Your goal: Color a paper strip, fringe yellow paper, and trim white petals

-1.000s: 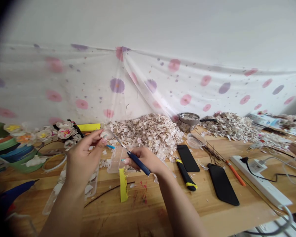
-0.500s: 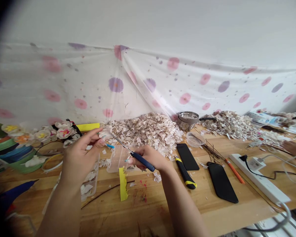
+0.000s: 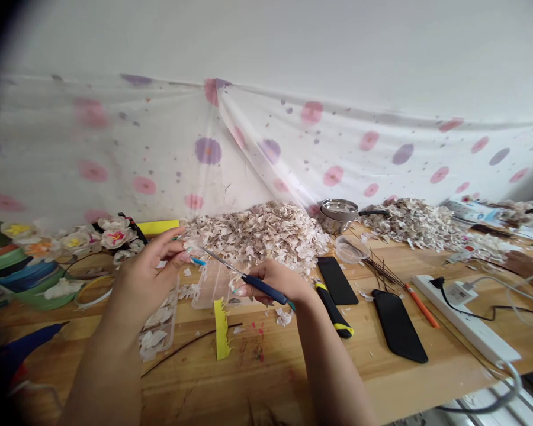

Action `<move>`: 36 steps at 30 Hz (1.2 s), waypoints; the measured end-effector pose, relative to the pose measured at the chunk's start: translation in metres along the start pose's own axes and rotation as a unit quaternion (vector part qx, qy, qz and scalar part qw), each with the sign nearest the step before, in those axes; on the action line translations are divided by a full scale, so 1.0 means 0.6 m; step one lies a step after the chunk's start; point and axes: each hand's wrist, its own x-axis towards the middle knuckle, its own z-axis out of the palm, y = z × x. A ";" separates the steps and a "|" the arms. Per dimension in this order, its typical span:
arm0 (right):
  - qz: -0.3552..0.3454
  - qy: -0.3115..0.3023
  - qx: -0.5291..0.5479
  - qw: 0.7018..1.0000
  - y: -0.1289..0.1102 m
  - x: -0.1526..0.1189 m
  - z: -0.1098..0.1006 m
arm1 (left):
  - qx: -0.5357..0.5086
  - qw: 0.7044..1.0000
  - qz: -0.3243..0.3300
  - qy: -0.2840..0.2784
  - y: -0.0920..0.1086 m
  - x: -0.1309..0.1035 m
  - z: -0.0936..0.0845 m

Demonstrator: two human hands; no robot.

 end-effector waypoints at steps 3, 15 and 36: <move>0.013 0.000 -0.007 1.000 0.000 -0.003 -0.002 | -0.001 1.000 0.000 -0.010 -0.003 0.000 0.001; 0.041 0.001 0.001 0.999 -0.012 -0.008 -0.004 | -0.026 0.999 0.002 -0.022 -0.001 0.001 0.007; 0.062 0.014 -0.004 0.998 -0.010 -0.013 -0.004 | -0.105 0.991 -0.043 -0.069 -0.010 0.008 0.012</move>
